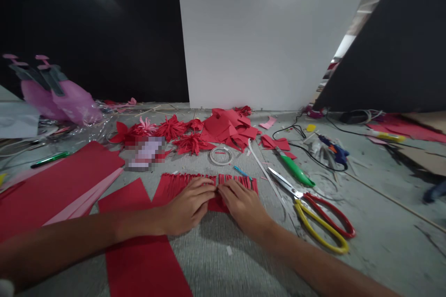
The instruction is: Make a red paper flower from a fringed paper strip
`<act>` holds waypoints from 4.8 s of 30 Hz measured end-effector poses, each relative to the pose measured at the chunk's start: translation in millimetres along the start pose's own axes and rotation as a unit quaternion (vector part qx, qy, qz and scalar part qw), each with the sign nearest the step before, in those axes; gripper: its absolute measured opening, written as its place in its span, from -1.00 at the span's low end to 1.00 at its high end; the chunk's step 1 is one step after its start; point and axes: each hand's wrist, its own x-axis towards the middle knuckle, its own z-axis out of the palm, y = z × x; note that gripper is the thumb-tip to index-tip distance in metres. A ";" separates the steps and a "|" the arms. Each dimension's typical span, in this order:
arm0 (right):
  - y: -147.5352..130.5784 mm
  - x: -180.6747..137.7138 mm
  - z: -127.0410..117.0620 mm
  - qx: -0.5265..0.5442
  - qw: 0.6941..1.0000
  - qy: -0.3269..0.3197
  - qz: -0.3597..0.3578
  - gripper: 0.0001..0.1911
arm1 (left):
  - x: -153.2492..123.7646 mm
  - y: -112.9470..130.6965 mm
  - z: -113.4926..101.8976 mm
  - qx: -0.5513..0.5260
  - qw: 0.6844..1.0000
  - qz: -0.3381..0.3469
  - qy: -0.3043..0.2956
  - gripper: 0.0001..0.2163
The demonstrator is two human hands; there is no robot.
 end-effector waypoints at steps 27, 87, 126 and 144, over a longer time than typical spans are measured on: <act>-1.8 3.0 -1.6 0.059 0.997 0.047 0.019 -0.79 | -1.9 -1.6 -0.4 -0.005 1.000 -0.006 -0.019 -0.66; -1.1 6.0 -4.3 0.182 0.964 0.094 0.169 -0.86 | -2.2 -1.9 -0.4 0.005 0.997 -0.005 -0.079 -0.41; 0.2 10.6 -6.5 0.200 0.969 0.103 0.104 -0.74 | -2.8 -4.3 -1.4 0.004 0.996 0.005 -0.084 -0.39; -0.2 11.5 -8.2 0.178 0.971 0.111 0.111 -0.75 | -4.8 -9.0 4.0 0.007 0.997 0.000 -0.078 -0.37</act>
